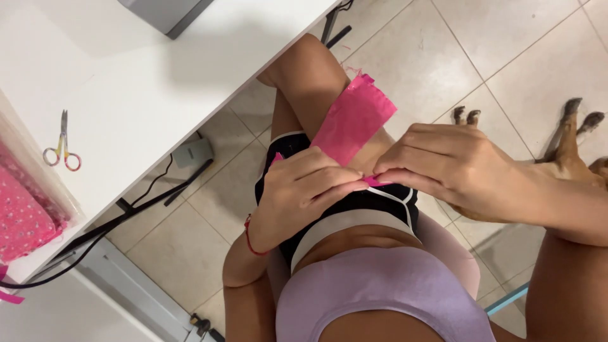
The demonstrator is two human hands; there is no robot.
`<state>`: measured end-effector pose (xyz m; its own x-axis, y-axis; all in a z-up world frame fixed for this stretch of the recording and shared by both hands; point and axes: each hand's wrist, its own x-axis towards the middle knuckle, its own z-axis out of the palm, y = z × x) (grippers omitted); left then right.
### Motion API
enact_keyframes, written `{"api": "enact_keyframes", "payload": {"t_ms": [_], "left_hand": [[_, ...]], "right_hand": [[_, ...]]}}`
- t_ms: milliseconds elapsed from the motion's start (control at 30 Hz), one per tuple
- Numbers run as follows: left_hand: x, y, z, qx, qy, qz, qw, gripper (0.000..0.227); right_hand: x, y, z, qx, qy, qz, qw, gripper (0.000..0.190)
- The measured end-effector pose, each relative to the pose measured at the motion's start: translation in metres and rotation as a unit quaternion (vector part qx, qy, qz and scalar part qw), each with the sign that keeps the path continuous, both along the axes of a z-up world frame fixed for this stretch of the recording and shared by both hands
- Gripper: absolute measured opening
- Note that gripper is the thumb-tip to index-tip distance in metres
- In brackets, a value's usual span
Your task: Aligning and folding pink floral fabric strips with clear plastic sleeves for assembly
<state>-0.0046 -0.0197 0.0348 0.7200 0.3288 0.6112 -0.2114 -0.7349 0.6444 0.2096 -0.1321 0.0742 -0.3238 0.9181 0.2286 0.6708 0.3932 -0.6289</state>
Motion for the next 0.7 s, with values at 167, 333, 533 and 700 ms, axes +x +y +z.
{"api": "enact_keyframes", "payload": {"t_ms": [167, 333, 533, 700], "left_hand": [[-0.003, -0.008, 0.001, 0.028, -0.010, -0.015, 0.999, 0.002], [-0.006, -0.006, 0.006, 0.022, -0.014, -0.049, 0.998, 0.007], [-0.005, -0.011, 0.015, 0.071, 0.053, 0.008, 0.996, 0.022], [-0.004, -0.011, 0.011, 0.042, 0.025, -0.009, 0.999, 0.012]], "right_hand": [[-0.003, -0.015, 0.006, -0.011, -0.002, -0.021, 1.000, 0.018], [-0.004, -0.024, -0.004, -0.015, 0.008, -0.025, 1.000, 0.016], [-0.009, -0.024, 0.001, -0.007, 0.008, -0.021, 1.000, 0.018], [-0.010, -0.026, 0.008, 0.054, 0.005, -0.025, 0.998, 0.017]]}}
